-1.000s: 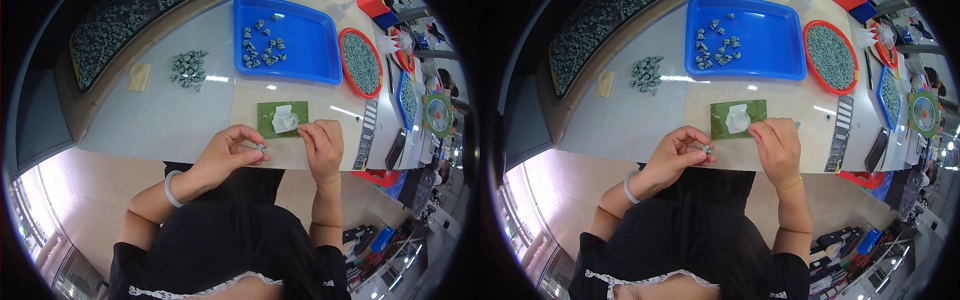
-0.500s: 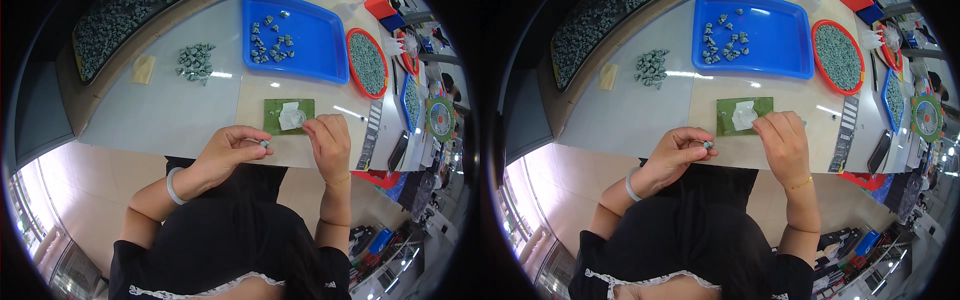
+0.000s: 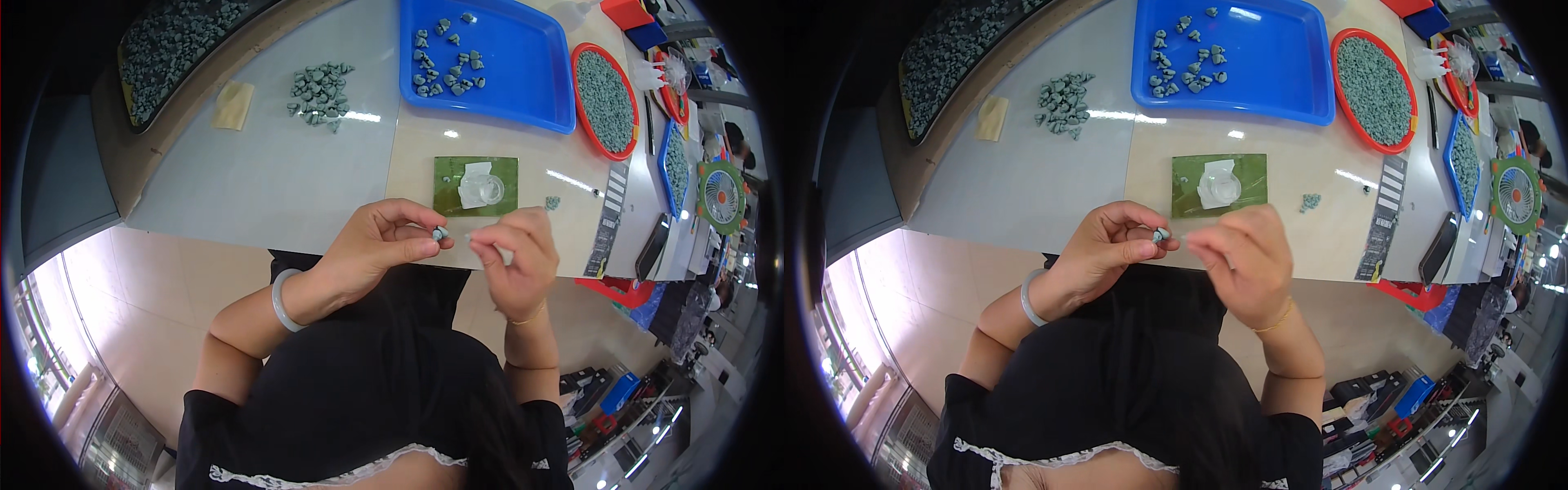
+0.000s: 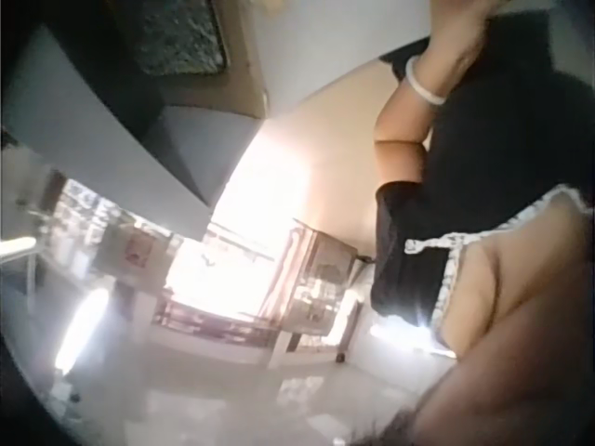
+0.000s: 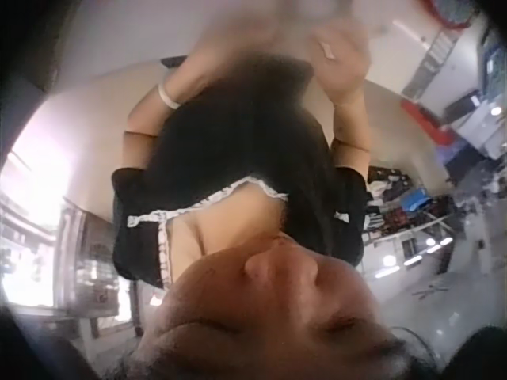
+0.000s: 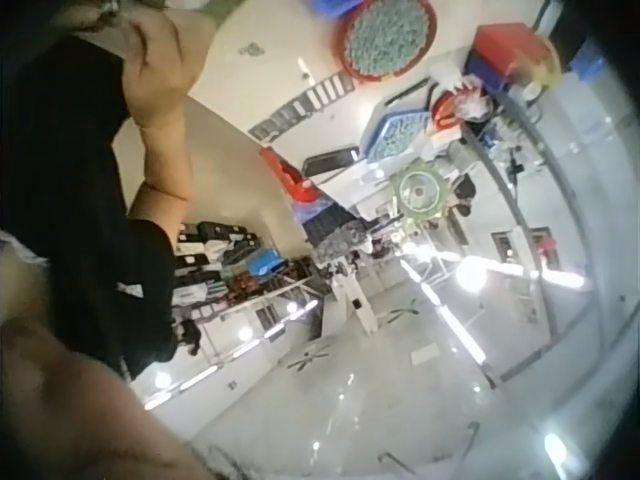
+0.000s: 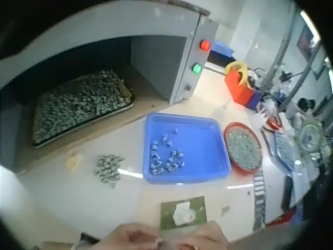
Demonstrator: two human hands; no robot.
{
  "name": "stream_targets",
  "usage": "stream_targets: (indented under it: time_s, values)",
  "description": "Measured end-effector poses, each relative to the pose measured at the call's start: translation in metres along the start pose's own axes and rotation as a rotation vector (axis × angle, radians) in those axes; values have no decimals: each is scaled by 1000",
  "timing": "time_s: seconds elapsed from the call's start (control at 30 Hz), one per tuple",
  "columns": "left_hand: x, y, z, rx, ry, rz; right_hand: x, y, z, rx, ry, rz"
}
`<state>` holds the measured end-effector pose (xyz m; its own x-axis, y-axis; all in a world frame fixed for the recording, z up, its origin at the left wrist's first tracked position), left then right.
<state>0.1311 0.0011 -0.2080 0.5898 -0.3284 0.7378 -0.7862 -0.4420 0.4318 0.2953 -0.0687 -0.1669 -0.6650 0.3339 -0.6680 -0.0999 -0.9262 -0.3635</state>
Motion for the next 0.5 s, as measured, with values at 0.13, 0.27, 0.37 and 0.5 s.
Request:
stream_targets:
  time_s: [0.13,0.27,0.37,0.5]
  values:
    - [0,-2,2,-10,12,7,14,5,3,-46,-9,-96]
    - [-2,-3,4,-11,17,13,18,7,2,-83,11,-98]
    - [-1,-3,5,4,15,18,19,8,1,-123,30,-95]
    - [-1,-3,3,13,-15,4,20,9,0,-253,112,-121]
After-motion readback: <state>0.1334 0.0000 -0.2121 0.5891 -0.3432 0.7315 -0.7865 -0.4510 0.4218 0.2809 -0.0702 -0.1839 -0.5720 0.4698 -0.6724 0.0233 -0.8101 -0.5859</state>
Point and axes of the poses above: each hand's wrist, its own y-axis away from the middle knuckle, its own x-axis out of the palm, z = x × y, the point moved 1 cm from there along -y, towards the middle knuckle, and after that the axes turned 1 degree about x, right-handed, at the moved point
